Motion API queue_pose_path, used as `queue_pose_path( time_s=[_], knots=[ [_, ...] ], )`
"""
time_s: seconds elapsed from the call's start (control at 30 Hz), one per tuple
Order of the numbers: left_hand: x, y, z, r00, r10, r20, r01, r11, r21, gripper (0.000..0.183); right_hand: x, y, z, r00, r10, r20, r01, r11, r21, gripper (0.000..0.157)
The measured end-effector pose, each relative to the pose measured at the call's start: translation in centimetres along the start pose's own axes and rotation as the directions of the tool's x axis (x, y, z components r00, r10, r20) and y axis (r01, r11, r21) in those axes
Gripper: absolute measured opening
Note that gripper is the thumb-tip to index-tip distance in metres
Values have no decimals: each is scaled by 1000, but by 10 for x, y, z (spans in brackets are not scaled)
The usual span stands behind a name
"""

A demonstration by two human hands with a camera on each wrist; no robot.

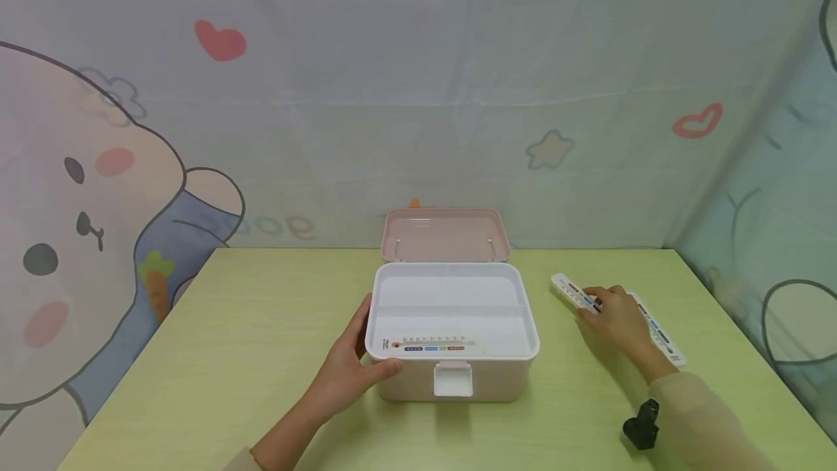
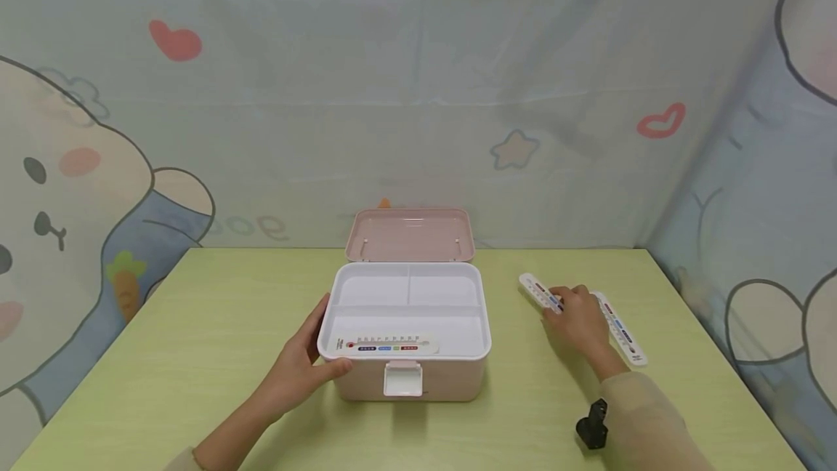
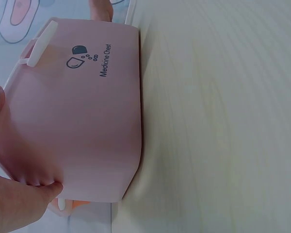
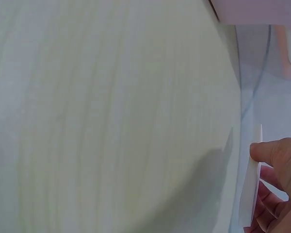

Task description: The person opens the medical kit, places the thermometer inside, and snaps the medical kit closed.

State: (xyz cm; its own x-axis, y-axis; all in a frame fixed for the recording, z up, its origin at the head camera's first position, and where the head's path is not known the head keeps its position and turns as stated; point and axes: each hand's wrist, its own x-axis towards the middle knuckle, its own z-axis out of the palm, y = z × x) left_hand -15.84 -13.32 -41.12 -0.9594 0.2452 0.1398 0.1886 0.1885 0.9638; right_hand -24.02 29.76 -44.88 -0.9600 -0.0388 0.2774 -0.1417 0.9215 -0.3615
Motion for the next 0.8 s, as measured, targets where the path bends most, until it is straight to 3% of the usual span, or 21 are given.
queue_pose_path(
  time_s=[0.5, 0.8],
  knots=[
    [1, 0, 0, 1000, -2, -2, 2, 1000, -1, 106, 9, -18, -25, 994, -105, -42, 106, 994, 16, 40],
    [1, -1, 0, 1000, 31, 0, -31, 1000, -2, 103, 11, -31, -38, 980, -179, -86, 179, 984, -8, 38]
  ],
)
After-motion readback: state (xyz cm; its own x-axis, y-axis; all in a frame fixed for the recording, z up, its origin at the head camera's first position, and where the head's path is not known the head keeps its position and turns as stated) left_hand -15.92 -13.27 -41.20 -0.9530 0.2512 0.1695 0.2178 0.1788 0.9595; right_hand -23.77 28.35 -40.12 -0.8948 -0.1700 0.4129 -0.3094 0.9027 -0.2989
